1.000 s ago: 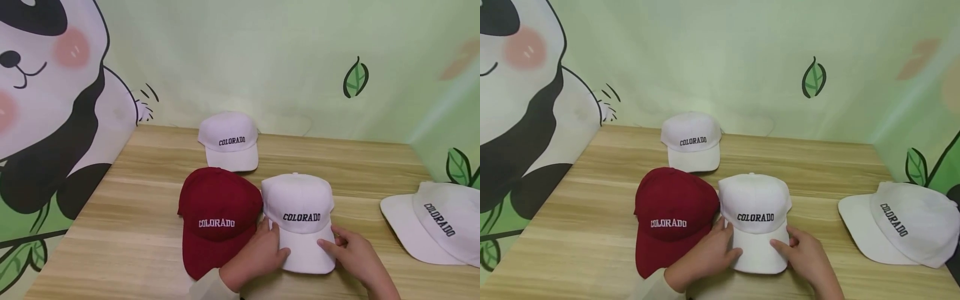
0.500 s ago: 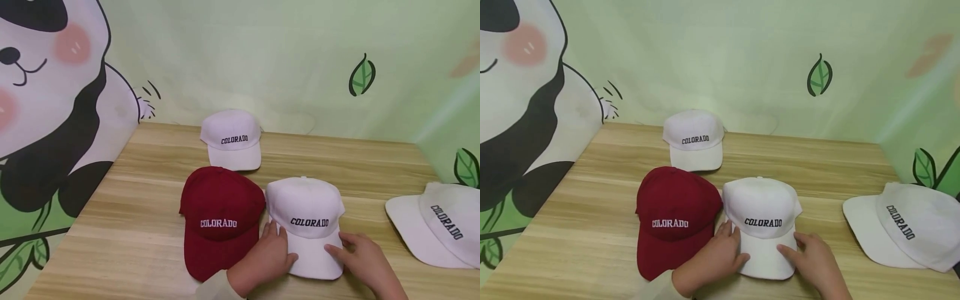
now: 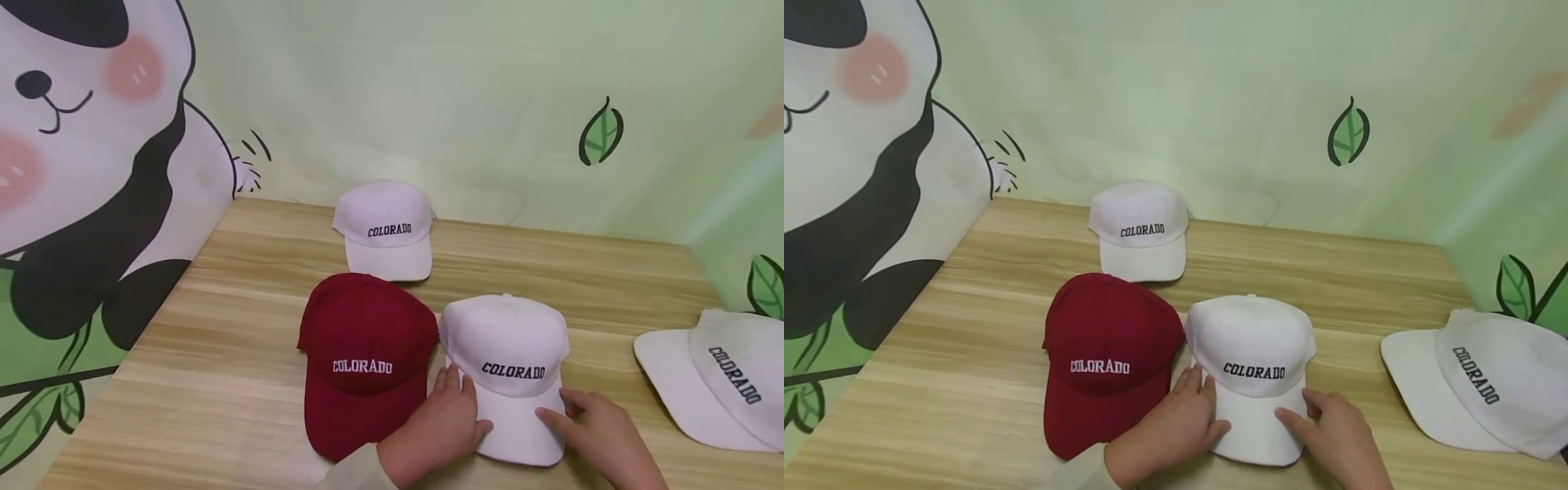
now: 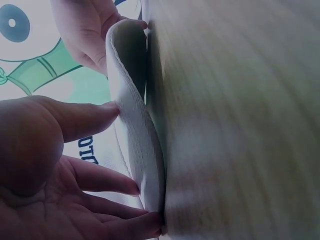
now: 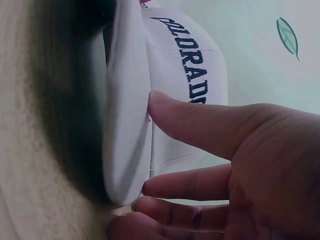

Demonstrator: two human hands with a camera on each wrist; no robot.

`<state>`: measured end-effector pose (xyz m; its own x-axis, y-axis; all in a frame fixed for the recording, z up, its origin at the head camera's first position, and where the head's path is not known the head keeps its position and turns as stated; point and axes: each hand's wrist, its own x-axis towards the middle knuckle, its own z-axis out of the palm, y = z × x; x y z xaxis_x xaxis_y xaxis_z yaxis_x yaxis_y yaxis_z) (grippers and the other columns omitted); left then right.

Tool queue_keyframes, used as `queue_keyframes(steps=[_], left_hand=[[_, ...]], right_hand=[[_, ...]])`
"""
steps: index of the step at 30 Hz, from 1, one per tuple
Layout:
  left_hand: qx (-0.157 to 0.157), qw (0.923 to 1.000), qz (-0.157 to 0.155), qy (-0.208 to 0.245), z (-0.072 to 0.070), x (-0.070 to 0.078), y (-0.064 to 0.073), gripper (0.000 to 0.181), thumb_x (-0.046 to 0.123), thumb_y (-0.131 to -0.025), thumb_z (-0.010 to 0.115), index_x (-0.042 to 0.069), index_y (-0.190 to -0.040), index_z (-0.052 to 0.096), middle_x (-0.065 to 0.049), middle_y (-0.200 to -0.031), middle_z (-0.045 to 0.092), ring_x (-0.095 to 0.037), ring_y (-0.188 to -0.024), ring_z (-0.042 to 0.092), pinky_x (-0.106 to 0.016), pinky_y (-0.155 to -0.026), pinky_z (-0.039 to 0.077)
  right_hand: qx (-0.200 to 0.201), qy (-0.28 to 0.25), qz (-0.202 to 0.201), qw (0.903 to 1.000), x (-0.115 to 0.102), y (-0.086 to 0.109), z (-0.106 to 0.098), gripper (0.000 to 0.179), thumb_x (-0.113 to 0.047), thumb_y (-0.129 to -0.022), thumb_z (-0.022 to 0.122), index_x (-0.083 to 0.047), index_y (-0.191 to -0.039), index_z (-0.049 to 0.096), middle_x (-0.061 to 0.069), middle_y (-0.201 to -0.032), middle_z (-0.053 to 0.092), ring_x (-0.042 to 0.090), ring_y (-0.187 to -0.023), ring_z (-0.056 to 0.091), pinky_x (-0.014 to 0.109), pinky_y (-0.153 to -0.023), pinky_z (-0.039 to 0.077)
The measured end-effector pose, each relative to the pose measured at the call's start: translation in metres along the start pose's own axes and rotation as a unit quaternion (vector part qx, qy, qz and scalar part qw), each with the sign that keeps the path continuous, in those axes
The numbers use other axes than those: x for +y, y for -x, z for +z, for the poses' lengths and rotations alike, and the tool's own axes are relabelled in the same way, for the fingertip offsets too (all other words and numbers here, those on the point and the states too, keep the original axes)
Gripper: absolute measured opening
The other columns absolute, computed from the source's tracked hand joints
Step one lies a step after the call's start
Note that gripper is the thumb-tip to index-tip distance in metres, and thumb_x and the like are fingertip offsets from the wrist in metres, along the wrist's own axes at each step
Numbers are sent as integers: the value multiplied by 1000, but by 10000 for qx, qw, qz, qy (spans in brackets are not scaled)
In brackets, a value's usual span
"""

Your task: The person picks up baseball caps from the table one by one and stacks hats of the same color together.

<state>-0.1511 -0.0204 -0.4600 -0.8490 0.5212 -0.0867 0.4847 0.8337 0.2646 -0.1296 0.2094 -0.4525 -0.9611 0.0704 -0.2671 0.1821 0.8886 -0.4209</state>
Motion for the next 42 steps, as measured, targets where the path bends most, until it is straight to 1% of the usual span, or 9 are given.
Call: queue_keyframes(steps=[8,16,20,26,30,33,35,39,42], left_hand=[[-41,9991,-90,403,-2,-2,2,65,40,-89,65,-6,-133,52,-25,-138,49,-38,-129,48,-36,-109,41],[-264,9956,-89,891,-7,-8,4,68,41,-89,65,-4,-137,49,-25,-144,43,-36,-135,43,-36,-111,38],[-450,9927,-43,1121,-21,-12,7,68,44,-91,62,-1,-139,48,-21,-148,42,-30,-138,40,-35,-111,38],[-583,9853,362,1564,-59,-26,12,63,45,-95,56,6,-143,46,-7,-148,46,-17,-136,44,-34,-105,44],[-592,9748,783,2001,-87,-42,12,60,43,-97,54,8,-144,45,-5,-134,60,-12,-122,57,-30,-104,45],[-511,9682,860,2294,-106,-57,10,58,42,-97,55,10,-144,46,-5,-119,68,-9,-107,64,-27,-98,49],[-397,9652,739,2477,-119,-67,10,58,43,-96,55,13,-145,45,-4,-108,71,-7,-96,65,-25,-92,51],[-71,9551,305,2947,-142,-89,10,57,43,-96,56,18,-146,45,-1,-119,68,-10,-95,65,-29,-86,54],[319,9485,41,3152,-155,-104,9,55,40,-96,56,19,-146,44,-2,-136,59,-16,-111,64,-37,-96,51]], right_hand=[[-84,178,101,9998,-3,-1,-1,75,-57,-86,64,8,-124,60,7,-97,68,21,-87,61,47,-80,51],[-108,470,74,9988,-7,-1,-8,66,-58,-86,63,1,-116,67,7,-94,70,21,-85,63,46,-76,51],[10,407,-22,9992,-14,0,-18,63,-59,-87,60,-3,-114,69,8,-97,73,22,-87,67,43,-73,52],[540,269,-556,9966,-46,0,-40,49,-57,-88,61,-12,-104,74,1,-92,73,15,-82,66,34,-68,51],[982,215,-1400,9850,-74,-7,-50,36,-46,-88,67,-14,-101,75,-2,-91,73,12,-77,66,29,-64,51],[1152,200,-2154,9695,-95,-13,-56,27,-39,-89,69,-16,-102,74,-7,-90,71,9,-77,65,26,-64,53],[1181,71,-2635,9574,-110,-17,-60,24,-34,-88,70,-17,-104,74,-10,-91,70,6,-79,65,26,-68,54],[1200,-225,-3372,9335,-138,-25,-66,20,-28,-87,73,-23,-106,74,-14,-93,70,1,-83,64,27,-73,55],[1184,-376,-3691,9210,-156,-33,-71,21,-24,-86,74,-24,-107,73,-14,-97,70,1,-86,65,28,-76,55]])
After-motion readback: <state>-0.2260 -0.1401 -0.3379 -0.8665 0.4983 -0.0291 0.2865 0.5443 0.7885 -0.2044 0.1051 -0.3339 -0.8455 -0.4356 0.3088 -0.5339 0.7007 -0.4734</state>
